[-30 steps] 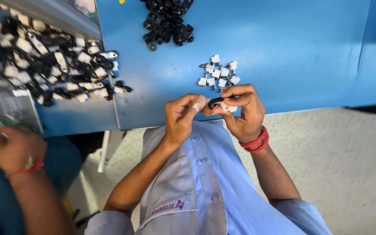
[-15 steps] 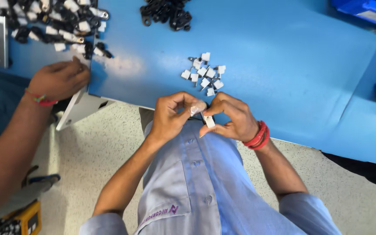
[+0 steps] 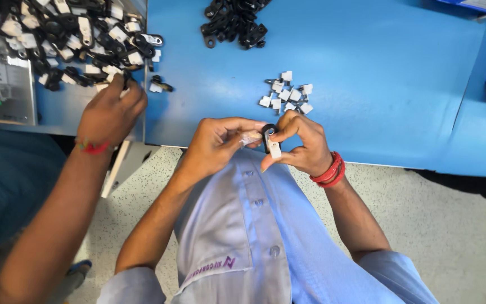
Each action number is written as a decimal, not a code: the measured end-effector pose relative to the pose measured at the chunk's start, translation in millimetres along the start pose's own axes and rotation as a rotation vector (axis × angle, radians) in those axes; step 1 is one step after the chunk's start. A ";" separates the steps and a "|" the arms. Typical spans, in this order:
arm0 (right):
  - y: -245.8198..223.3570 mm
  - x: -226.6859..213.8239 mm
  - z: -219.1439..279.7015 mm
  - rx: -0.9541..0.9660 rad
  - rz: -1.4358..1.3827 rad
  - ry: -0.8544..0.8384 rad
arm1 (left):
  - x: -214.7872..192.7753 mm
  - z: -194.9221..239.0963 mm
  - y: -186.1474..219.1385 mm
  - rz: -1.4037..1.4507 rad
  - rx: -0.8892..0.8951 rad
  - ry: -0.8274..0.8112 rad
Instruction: The person repeatedly picks up small white and black plastic components from a blue workbench and joins them together by hand. The assembled units are placed into a growing pile on the table. The person works continuously, handling one pair at a time.
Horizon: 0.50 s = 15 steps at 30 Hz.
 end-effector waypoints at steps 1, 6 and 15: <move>-4.0 8.8 -2.6 -0.007 -0.014 0.048 | -6.3 2.1 2.9 0.053 0.028 -0.072; -24.0 42.8 -19.7 -0.003 0.000 0.221 | -16.1 4.1 9.1 0.272 0.066 -0.139; -27.8 66.5 -13.0 0.569 -0.085 0.236 | -40.8 -10.8 1.6 0.053 -0.045 -0.071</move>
Point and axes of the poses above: each hand's wrist, its own z-axis away from the middle knuckle, its own x-axis out of the palm, y = z × x, the point moved 1 cm from there along -z, towards the middle knuckle
